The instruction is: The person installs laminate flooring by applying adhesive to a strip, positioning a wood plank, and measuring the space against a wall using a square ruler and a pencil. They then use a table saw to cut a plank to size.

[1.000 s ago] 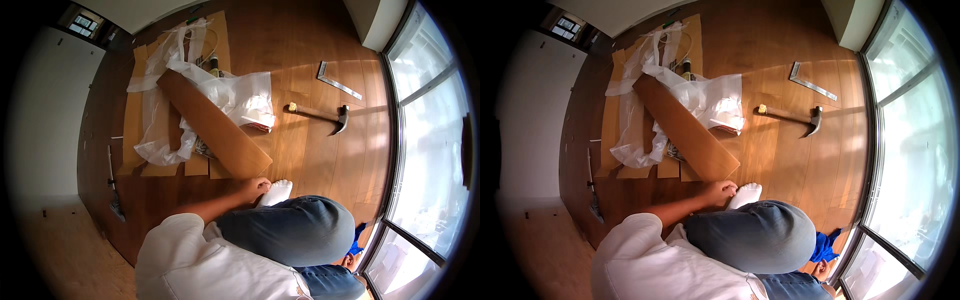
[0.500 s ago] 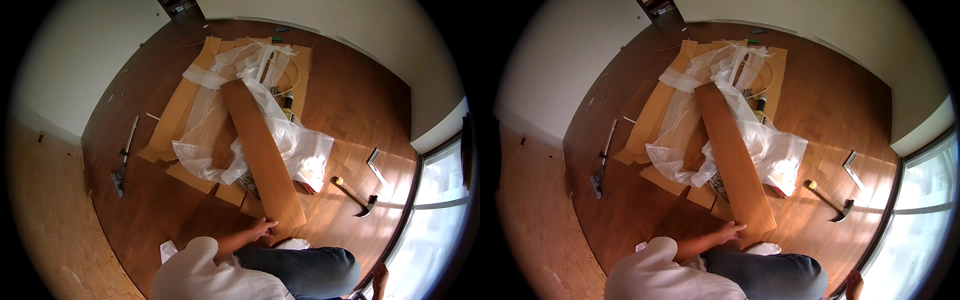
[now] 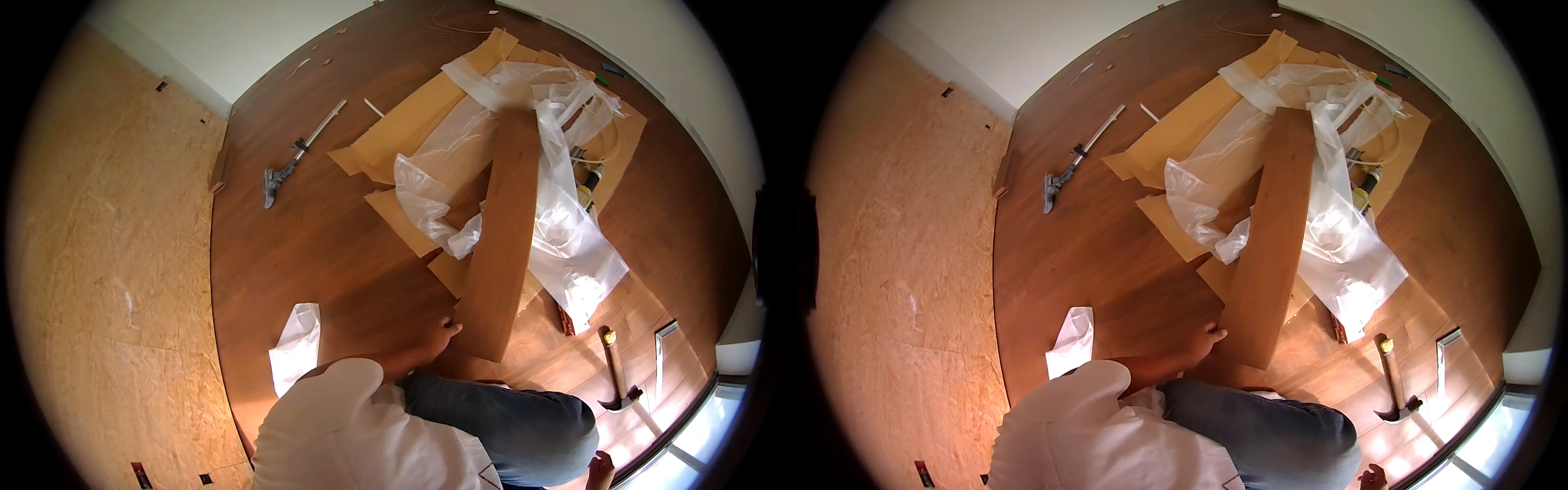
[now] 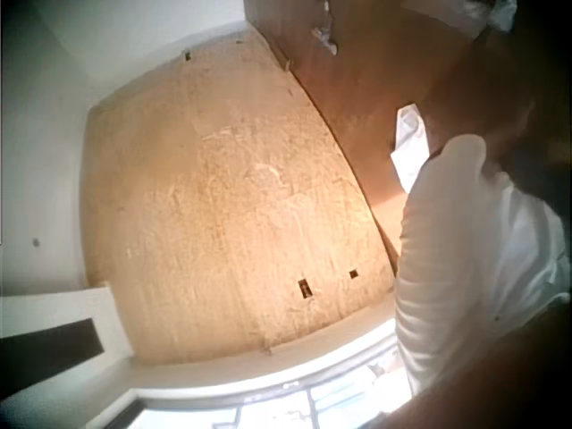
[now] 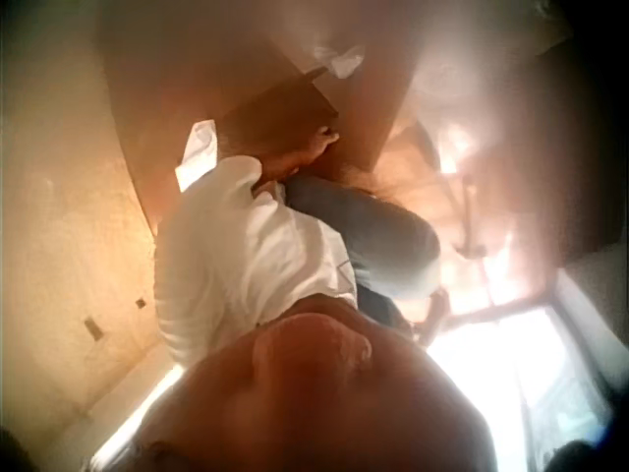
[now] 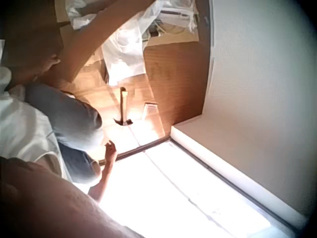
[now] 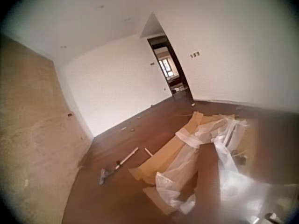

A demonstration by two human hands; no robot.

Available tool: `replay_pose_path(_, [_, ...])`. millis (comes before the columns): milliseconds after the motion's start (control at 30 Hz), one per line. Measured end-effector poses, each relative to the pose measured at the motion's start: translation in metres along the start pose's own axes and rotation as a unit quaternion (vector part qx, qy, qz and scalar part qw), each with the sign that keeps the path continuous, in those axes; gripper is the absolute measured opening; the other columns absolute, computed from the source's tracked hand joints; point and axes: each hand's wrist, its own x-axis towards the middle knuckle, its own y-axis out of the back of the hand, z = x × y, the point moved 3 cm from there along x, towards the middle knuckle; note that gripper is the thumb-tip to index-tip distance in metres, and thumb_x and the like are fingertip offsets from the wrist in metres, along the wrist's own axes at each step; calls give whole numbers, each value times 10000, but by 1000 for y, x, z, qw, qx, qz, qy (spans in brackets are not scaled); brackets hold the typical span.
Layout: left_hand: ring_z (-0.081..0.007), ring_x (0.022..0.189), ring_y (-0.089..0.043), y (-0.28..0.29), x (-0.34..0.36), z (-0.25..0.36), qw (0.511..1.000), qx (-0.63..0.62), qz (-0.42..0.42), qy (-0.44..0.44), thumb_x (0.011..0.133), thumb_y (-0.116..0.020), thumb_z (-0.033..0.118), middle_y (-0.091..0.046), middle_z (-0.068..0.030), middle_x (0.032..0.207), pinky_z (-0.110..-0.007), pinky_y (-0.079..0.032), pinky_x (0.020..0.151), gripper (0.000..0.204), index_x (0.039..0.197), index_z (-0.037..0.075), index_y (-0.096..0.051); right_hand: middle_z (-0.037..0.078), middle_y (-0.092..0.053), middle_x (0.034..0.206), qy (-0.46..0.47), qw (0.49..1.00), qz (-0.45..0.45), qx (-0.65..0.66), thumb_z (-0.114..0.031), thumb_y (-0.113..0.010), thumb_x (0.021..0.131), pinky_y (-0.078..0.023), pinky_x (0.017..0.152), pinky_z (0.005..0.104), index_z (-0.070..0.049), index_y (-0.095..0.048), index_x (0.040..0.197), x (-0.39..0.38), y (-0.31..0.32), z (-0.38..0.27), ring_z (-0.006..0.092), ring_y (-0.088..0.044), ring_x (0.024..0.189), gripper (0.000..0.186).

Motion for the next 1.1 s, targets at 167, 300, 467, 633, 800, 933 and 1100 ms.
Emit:
replay_pose_path(167, [-253, 957, -681, 46, 18, 11, 986, -32, 164, 14, 936, -742, 397, -734, -148, 1056, -391, -525, 871, 517, 1181, -54, -683, 140, -705, 776, 20, 995, 69, 71, -40, -550, 920, -529, 651, 351, 43, -694, 1142, 73, 63, -128, 204, -678, 690, 277])
replay_pose_path(300, [-217, 832, -669, 86, 51, 2, 967, -167, 190, -2, 924, -772, 350, -714, -115, 1002, -376, -541, 752, 440, 1127, -35, -706, 185, -721, 793, 139, 987, 75, 43, -129, -634, 949, -567, 708, 368, -5, -705, 1208, 121, 77, -177, 265, -736, 761, 296])
replay_pose_path(467, [-231, 932, -641, 93, 75, 43, 965, -107, 235, 53, 930, -767, 372, -686, -73, 1059, -415, -537, 756, 401, 1139, 35, -709, 138, -762, 849, 121, 992, 0, 28, -159, -671, 930, -580, 739, 356, -57, -719, 1190, 142, 57, -195, 239, -750, 798, 283])
replay_pose_path(633, [-273, 1102, -596, 94, 110, 31, 957, -200, 185, 95, 943, -755, 352, -599, -93, 1293, -446, -554, 810, 470, 1286, 58, -626, 137, -764, 865, 128, 988, -77, 23, -189, -670, 944, -580, 741, 355, -57, -715, 1184, 152, 1, -181, 226, -747, 793, 278])
replay_pose_path(800, [-308, 1158, -609, 119, 103, -4, 922, -351, 163, 25, 992, -669, 204, -578, -140, 1339, -486, -558, 913, 365, 1282, 0, -582, 151, -755, 880, 163, 976, -144, 3, -188, -659, 949, -570, 755, 366, -50, -711, 1214, 172, -28, -214, 229, -743, 818, 303])
replay_pose_path(933, [-305, 1125, -641, 122, 76, -12, 902, -408, 139, -17, 989, -646, 142, -614, -156, 1297, -471, -556, 918, 274, 1225, 6, -622, 179, -731, 852, 220, 966, -139, -7, -152, -667, 945, -558, 698, 355, -38, -720, 1194, 205, -32, -234, 221, -727, 770, 278])
replay_pose_path(1100, [-330, 1103, -660, 106, -24, -39, 954, 265, 133, 42, 916, -760, 368, -668, -204, 1225, -430, -554, 903, 432, 1096, -18, -688, 137, -744, 862, 265, 953, -143, 27, -110, -643, 964, -551, 689, 319, -18, -697, 1209, 223, -18, -265, 179, -706, 747, 267])
